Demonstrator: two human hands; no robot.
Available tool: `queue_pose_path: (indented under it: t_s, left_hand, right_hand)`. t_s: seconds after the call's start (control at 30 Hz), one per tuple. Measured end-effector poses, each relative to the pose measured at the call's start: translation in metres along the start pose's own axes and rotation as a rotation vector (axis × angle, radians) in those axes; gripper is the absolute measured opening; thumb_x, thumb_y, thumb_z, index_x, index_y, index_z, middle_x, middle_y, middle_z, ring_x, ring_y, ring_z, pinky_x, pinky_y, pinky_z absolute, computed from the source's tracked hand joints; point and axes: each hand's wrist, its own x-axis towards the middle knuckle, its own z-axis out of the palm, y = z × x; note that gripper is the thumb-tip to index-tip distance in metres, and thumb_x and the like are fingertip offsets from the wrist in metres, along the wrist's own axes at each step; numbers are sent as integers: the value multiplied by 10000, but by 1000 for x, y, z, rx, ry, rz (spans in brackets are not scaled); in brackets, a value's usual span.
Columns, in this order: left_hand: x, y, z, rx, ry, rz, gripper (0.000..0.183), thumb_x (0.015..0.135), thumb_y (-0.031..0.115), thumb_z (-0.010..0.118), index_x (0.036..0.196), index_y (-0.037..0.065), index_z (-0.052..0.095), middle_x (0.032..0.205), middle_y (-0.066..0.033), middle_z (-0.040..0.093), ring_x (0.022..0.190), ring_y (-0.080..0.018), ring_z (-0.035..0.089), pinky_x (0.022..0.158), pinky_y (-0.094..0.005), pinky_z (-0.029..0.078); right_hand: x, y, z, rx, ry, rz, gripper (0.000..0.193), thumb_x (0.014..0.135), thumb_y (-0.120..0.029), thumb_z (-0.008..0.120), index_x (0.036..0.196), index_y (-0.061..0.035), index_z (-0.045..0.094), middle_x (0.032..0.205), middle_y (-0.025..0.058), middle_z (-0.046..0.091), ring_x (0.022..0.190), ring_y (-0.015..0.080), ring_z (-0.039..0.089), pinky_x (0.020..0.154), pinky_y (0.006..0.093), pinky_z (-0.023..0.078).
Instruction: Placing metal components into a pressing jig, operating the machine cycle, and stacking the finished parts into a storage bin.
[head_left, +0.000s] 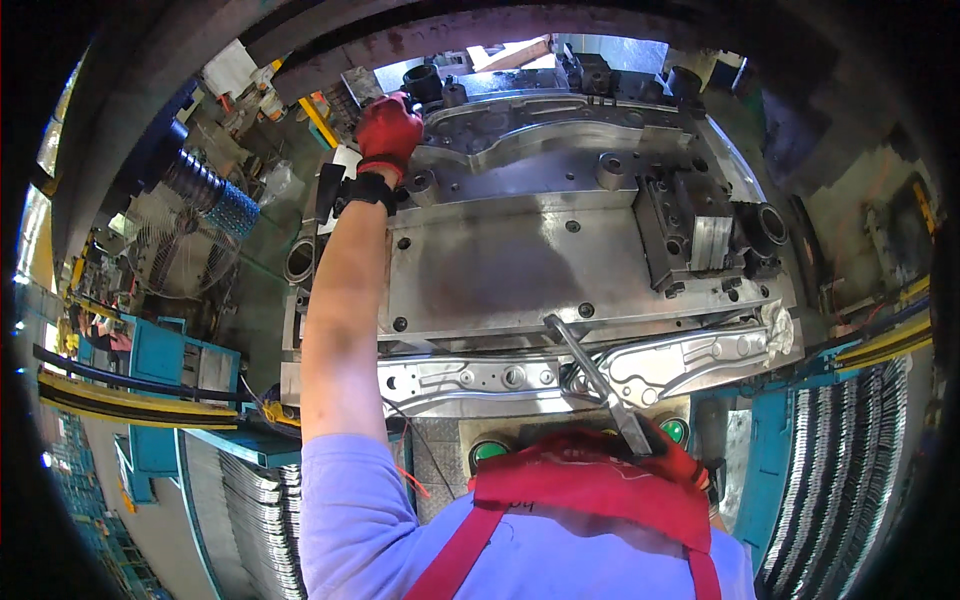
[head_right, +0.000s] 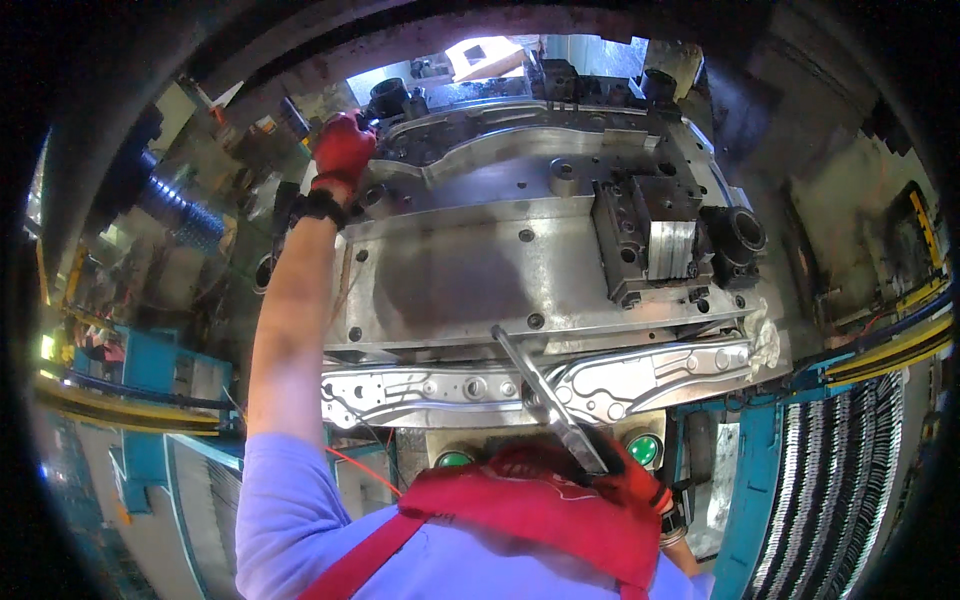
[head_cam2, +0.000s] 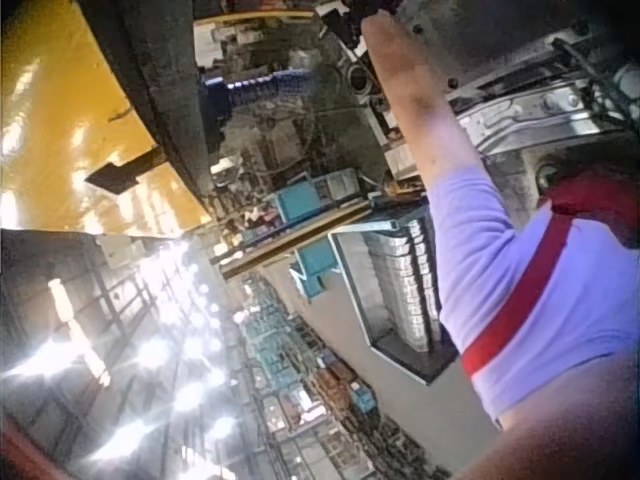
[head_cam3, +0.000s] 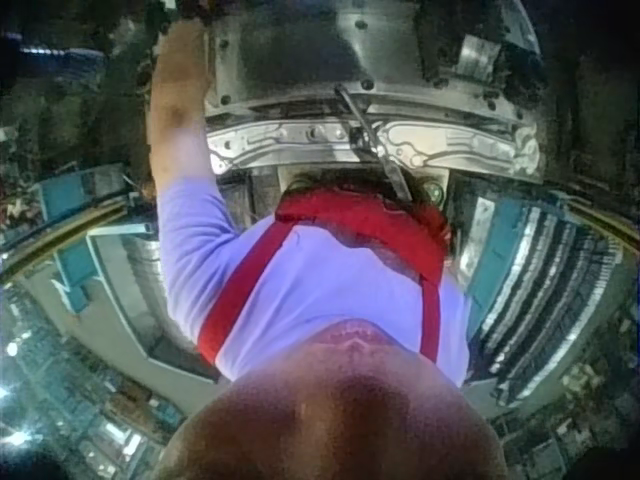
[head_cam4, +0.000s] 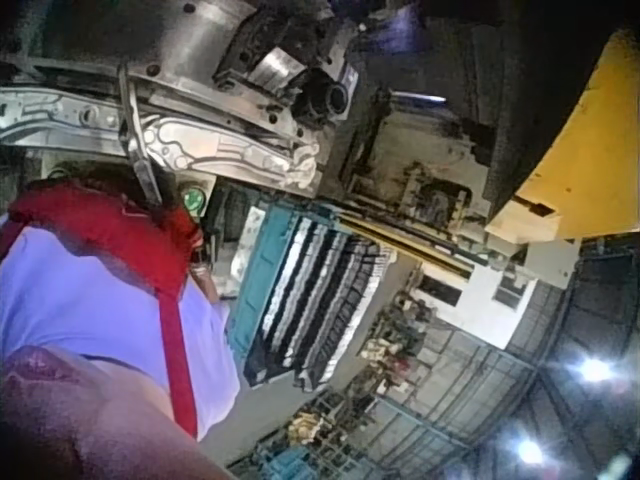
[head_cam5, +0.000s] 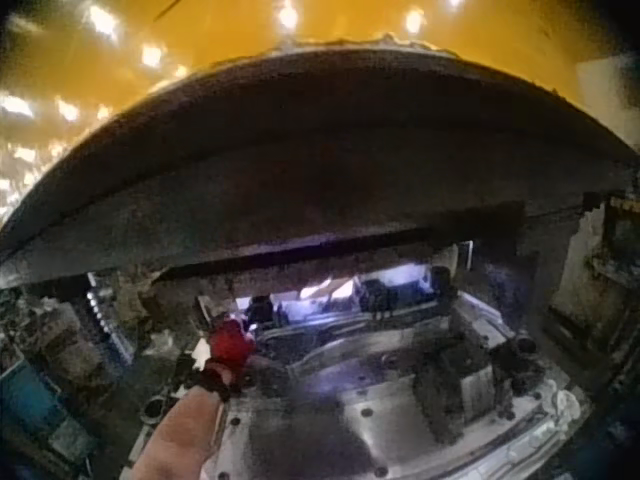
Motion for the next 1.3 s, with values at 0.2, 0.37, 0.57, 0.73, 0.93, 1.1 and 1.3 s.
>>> queue_pose_path:
  t_s: [0.2, 0.37, 0.57, 0.73, 0.93, 1.1, 1.3]
  left_hand:
    - [-2, -15, 18, 20, -56, 15, 305, 750, 240, 564, 1021, 105, 604, 1016, -130, 601, 950, -306, 578, 802, -413, 467]
    - [-2, -4, 7, 16, 344, 57, 227, 755, 231, 557, 941, 103, 583, 935, -133, 579, 898, -311, 577, 747, -417, 476]
    - [-53, 34, -30, -204, 409, 127, 319, 686, 153, 608, 994, 104, 543, 981, -146, 532, 892, -333, 526, 730, -432, 445]
    - [-166, 54, -59, -264, 191, 529, 388, 645, 151, 640, 1018, 111, 544, 997, -121, 519, 910, -296, 516, 733, -408, 444]
    - [-221, 45, -66, -225, -186, 471, 348, 672, 173, 629, 1003, 101, 547, 926, -98, 515, 878, -284, 510, 756, -403, 427]
    - [-237, 47, -82, -343, 23, 375, 377, 701, 219, 652, 1044, 95, 561, 1016, -113, 540, 964, -298, 507, 817, -404, 413]
    - [-275, 36, -107, -519, 62, 363, 493, 634, 114, 688, 1105, 77, 549, 1098, -133, 546, 1009, -323, 507, 863, -421, 397]
  right_hand:
    - [1, -4, -2, 46, -45, 30, 828, 688, -85, 680, 1376, -49, 221, 1388, 118, 296, 1288, 217, 261, 1047, 330, 222]
    - [-1, -10, -1, -58, -40, -55, 824, 692, -101, 688, 1375, -53, 229, 1381, 103, 308, 1279, 208, 274, 1039, 326, 233]
    - [-9, -34, 8, -17, -18, -121, 841, 675, -108, 704, 1373, -49, 238, 1372, 93, 322, 1272, 204, 291, 1045, 329, 227]
    - [-32, -60, -4, 55, 39, -96, 950, 593, -150, 754, 1375, -31, 229, 1351, 91, 357, 1252, 205, 322, 1041, 321, 222]
    - [-18, -136, -17, -529, 189, -353, 968, 507, -184, 770, 1334, -1, 300, 1289, 131, 419, 1194, 226, 388, 1007, 327, 276]
    - [39, -208, 9, -1330, 567, -643, 1041, 504, -418, 782, 1345, -59, 282, 1270, 289, 354, 1189, 433, 332, 997, 464, 278]
    - [142, -278, 32, -1645, 691, -750, 991, 552, -512, 713, 1332, -73, 288, 1281, 237, 353, 1165, 405, 368, 957, 465, 319]
